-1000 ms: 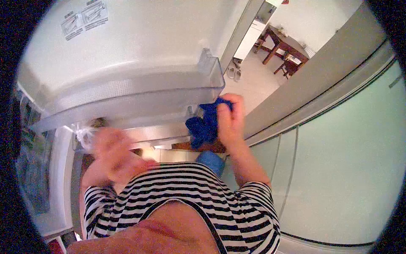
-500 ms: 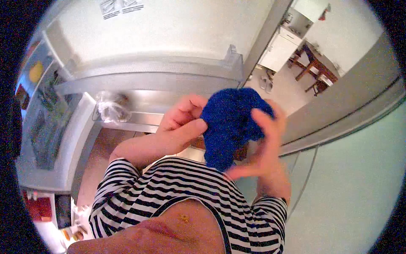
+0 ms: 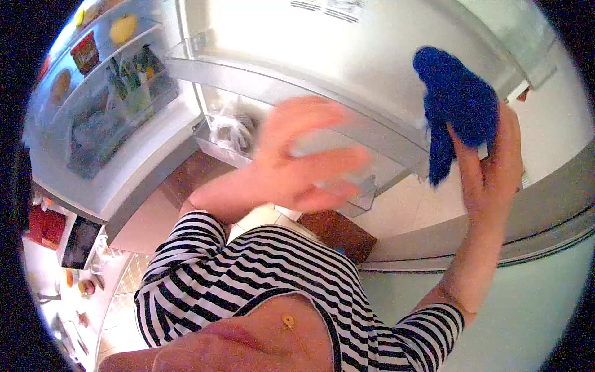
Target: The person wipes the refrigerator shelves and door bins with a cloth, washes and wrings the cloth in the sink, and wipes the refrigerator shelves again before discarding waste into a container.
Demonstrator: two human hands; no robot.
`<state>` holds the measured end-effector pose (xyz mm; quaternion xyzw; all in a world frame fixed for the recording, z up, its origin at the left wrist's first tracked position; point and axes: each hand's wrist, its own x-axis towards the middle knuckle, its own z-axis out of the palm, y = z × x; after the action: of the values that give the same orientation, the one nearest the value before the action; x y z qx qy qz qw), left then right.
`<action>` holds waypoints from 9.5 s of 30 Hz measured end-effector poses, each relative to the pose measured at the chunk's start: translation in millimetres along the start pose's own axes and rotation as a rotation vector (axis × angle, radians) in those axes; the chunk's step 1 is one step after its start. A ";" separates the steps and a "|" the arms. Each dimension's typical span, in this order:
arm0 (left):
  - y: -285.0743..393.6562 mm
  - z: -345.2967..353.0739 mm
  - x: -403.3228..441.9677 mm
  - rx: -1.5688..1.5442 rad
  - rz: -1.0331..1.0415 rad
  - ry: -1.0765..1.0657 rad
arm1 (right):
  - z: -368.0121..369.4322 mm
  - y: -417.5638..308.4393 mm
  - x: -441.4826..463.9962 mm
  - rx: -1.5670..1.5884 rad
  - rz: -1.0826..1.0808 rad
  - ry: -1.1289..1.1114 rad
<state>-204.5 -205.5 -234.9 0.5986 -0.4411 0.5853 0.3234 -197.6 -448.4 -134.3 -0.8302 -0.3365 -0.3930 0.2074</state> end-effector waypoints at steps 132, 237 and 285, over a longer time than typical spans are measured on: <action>-114.0 -167.0 -99.5 -0.265 -0.848 0.296 | 156.7 -78.1 145.3 0.123 -0.352 -1.194; 9.4 -224.0 90.3 0.603 -0.272 0.098 | 173.1 -222.6 217.4 0.030 -0.483 0.208; -108.1 -15.0 280.5 0.274 -0.358 -1.110 | 25.1 127.5 69.9 0.645 0.420 0.713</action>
<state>-133.6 -190.4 57.2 0.9161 -0.3570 0.1733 0.0580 -60.3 -493.1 -104.3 -0.5884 -0.1750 -0.4776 0.6286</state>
